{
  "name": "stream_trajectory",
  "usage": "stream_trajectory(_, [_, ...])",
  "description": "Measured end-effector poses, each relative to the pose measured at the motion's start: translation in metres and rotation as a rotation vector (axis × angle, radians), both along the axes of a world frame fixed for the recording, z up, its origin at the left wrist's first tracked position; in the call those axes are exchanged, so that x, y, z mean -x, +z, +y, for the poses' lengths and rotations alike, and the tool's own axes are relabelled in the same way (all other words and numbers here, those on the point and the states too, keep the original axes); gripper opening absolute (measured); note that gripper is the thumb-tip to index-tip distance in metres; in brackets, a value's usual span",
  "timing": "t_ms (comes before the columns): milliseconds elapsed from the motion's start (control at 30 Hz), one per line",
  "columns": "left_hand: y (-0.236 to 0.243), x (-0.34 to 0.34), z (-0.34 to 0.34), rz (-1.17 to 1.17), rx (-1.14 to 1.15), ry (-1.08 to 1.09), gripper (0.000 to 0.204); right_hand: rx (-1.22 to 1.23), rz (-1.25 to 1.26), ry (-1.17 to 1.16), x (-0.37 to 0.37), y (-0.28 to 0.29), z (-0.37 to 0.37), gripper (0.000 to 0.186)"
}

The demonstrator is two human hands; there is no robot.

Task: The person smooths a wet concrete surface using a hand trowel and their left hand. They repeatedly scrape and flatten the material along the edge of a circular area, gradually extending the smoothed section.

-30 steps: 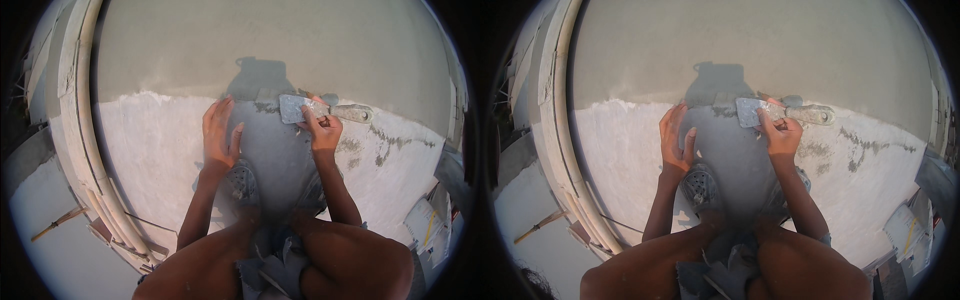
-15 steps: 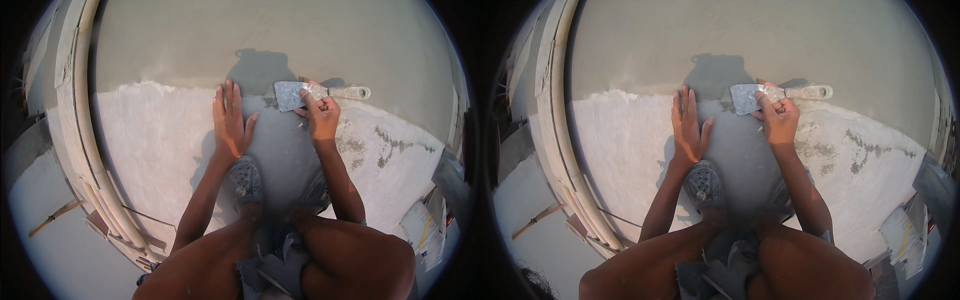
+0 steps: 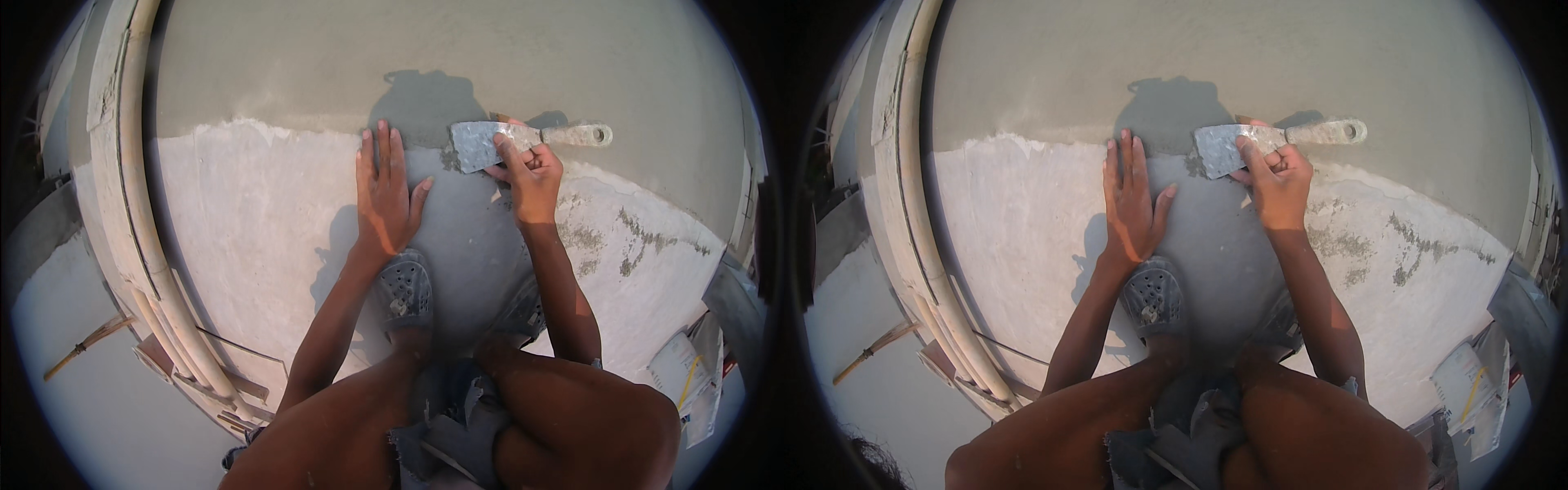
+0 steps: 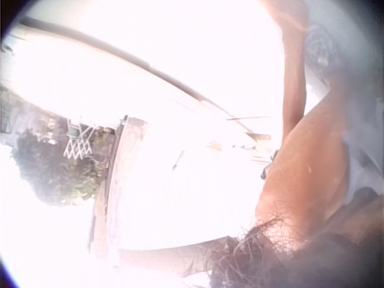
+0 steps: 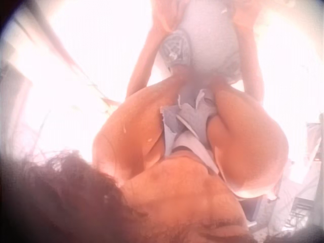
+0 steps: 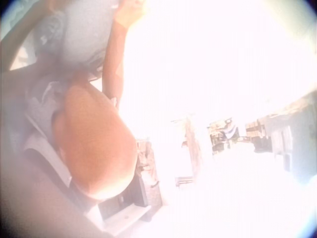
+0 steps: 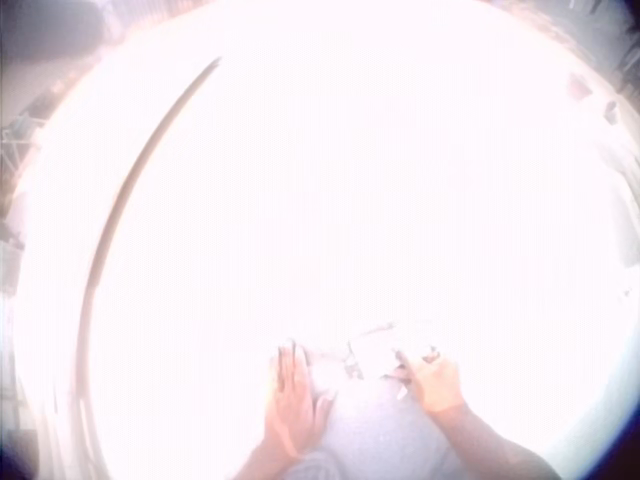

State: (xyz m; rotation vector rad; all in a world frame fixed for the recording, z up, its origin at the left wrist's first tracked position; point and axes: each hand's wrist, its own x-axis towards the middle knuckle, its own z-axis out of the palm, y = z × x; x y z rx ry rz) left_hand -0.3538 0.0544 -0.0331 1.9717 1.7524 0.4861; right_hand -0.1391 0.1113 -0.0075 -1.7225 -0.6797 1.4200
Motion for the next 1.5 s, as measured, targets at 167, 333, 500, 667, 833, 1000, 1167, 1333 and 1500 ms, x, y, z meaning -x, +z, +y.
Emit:
stream_trajectory(167, [0.000, 0.000, -0.001, -0.014, 0.000, 0.002, 0.081, -0.026, 0.015, -0.036, 0.011, 0.005, 0.003, 0.027])
stream_trajectory(333, [0.003, -0.001, 0.001, -0.022, 0.034, 0.015, 0.081, -0.048, 0.044, -0.029, 0.015, 0.006, 0.000, 0.038])
stream_trajectory(500, [0.001, 0.001, 0.001, -0.105, -0.021, 0.043, 0.074, -0.076, 0.118, -0.019, 0.028, 0.004, 0.001, 0.031])
stream_trajectory(667, [0.001, 0.004, 0.000, -0.191, -0.057, 0.106, 0.068, -0.138, 0.120, -0.014, 0.050, -0.005, 0.000, 0.027])
stream_trajectory(833, [-0.002, 0.013, -0.006, -0.148, -0.116, 0.191, 0.060, -0.129, 0.118, 0.015, 0.066, 0.000, 0.001, 0.028])
stream_trajectory(1000, [0.001, 0.015, -0.007, -0.236, -0.079, 0.242, 0.058, -0.150, 0.153, 0.039, 0.082, -0.005, 0.000, 0.031])
stream_trajectory(1167, [0.005, 0.013, -0.005, -0.442, -0.068, 0.317, 0.065, -0.177, 0.158, 0.079, 0.102, -0.012, 0.000, 0.033])
stream_trajectory(1333, [0.005, 0.010, -0.006, -0.573, -0.166, 0.470, 0.076, -0.233, 0.176, 0.191, 0.127, -0.014, -0.001, 0.025])
stream_trajectory(1500, [-0.005, 0.020, -0.012, -0.639, -0.222, 0.474, 0.072, -0.400, 0.026, 0.334, 0.087, 0.008, -0.035, 0.021])
